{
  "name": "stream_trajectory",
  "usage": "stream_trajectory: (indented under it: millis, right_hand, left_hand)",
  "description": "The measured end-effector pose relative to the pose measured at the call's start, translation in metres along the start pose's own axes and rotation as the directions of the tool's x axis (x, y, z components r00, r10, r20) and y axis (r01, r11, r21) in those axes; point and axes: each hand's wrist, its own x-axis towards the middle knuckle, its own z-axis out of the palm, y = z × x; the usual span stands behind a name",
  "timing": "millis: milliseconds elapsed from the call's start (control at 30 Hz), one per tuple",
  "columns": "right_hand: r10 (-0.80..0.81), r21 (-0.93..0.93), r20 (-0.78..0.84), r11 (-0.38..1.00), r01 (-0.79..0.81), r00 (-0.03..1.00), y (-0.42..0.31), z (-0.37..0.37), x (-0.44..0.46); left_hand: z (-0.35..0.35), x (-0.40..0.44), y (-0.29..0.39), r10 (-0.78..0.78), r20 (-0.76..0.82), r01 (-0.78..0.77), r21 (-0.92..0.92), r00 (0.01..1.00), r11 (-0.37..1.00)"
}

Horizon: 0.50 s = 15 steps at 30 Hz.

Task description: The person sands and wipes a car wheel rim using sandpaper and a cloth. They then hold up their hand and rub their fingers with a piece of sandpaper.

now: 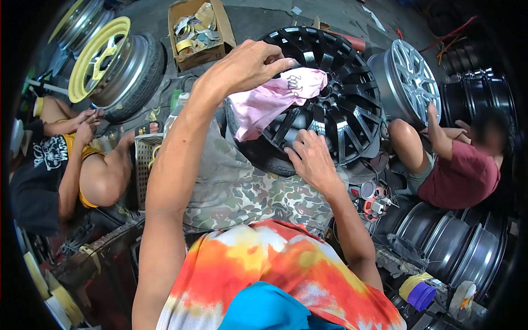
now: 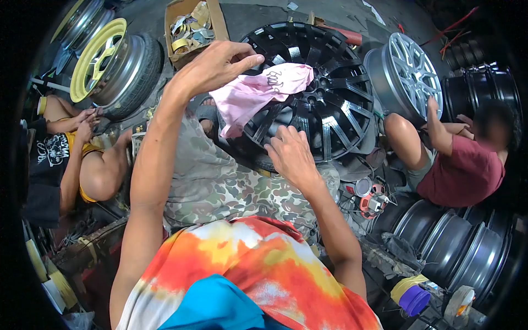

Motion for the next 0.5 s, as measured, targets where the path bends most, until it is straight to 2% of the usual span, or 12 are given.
stream_trajectory:
  millis: [33, 100, 233, 333, 400, 433, 500]
  right_hand:
    - [-0.002, 0.001, 0.000, 1.000, 0.002, 1.000, -0.001, -0.001, 0.000]
    - [0.038, -0.129, 0.068, 0.991, -0.029, 0.997, -0.003, -0.003, 0.000]
    - [0.057, -0.143, 0.113, 0.989, -0.040, 0.992, -0.015, -0.005, -0.003]
    - [0.087, -0.095, 0.073, 0.992, -0.080, 0.994, -0.021, 0.000, -0.008]
    - [0.127, 0.023, -0.056, 0.992, -0.126, 0.990, -0.019, 0.013, -0.011]
    - [0.130, 0.022, -0.058, 0.991, -0.129, 0.990, -0.019, 0.016, -0.011]
    - [0.165, 0.181, -0.122, 0.973, -0.142, 0.979, -0.020, 0.018, -0.008]
  left_hand:
    - [0.000, 0.000, -0.001, 0.011, -0.010, -0.011, -0.010, 1.000, 1.000]
    - [0.000, 0.000, -0.001, -0.001, 0.005, 0.001, 0.007, 1.000, 1.000]
    - [0.000, -0.002, -0.004, 0.021, 0.001, -0.021, 0.033, 1.000, 0.999]
    - [-0.004, -0.003, -0.001, -0.026, 0.035, 0.024, 0.055, 0.999, 0.998]
    - [-0.002, -0.002, -0.004, -0.009, 0.033, 0.008, 0.043, 0.999, 0.999]
    - [-0.001, -0.001, -0.005, 0.008, 0.027, -0.009, 0.033, 1.000, 0.999]
    - [0.004, 0.002, -0.004, 0.020, 0.038, -0.021, 0.035, 0.999, 0.999]
